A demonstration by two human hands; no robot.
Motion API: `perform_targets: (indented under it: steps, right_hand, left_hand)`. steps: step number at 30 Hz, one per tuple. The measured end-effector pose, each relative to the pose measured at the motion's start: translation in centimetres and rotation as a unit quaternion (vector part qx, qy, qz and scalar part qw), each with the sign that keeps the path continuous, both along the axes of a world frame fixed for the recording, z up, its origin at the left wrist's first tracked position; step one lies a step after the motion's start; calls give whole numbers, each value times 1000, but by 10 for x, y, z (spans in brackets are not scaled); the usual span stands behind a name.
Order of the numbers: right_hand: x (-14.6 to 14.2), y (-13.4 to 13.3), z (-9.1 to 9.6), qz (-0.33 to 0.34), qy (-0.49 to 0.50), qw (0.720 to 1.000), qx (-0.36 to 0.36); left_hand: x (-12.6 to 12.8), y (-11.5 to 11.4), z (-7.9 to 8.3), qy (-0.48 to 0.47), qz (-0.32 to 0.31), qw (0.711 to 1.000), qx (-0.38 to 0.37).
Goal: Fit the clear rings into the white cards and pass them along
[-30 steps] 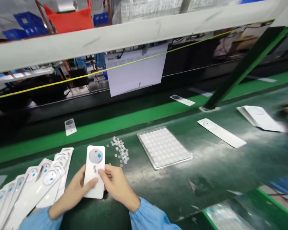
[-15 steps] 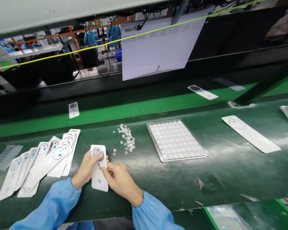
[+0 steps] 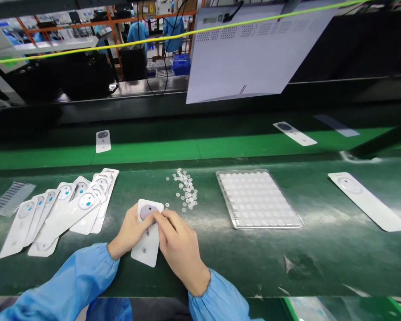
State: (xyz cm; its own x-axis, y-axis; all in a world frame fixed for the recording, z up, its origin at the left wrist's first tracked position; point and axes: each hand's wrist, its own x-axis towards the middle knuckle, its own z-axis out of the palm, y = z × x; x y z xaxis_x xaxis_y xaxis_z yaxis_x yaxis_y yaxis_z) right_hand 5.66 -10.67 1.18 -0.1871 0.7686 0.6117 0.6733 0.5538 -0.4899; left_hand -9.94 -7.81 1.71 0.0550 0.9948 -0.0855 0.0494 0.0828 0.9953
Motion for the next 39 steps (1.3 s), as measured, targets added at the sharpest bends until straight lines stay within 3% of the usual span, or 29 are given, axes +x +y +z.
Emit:
perform_targets:
  steps: [7,14,28,33,39]
  right_hand:
    - [6,10,-6,9,-54,998,1]
    - [5,17,1,4,-113,993,29]
    - [10,18,-5,23,-87,995,49]
    - [9,18,-7,23,-40,999,9]
    - [13,16,-12,30,-66,997,32]
  left_hand:
    - [-3,-6,-2,35,-49,998,32]
    - [-5,-6,-3,20,-69,996,47]
    - [-7,-8,-6,12,-80,994,68]
    - [-7,-9,-7,15,-89,994,64]
    - [-7,-10,-13,35,-93,991,92]
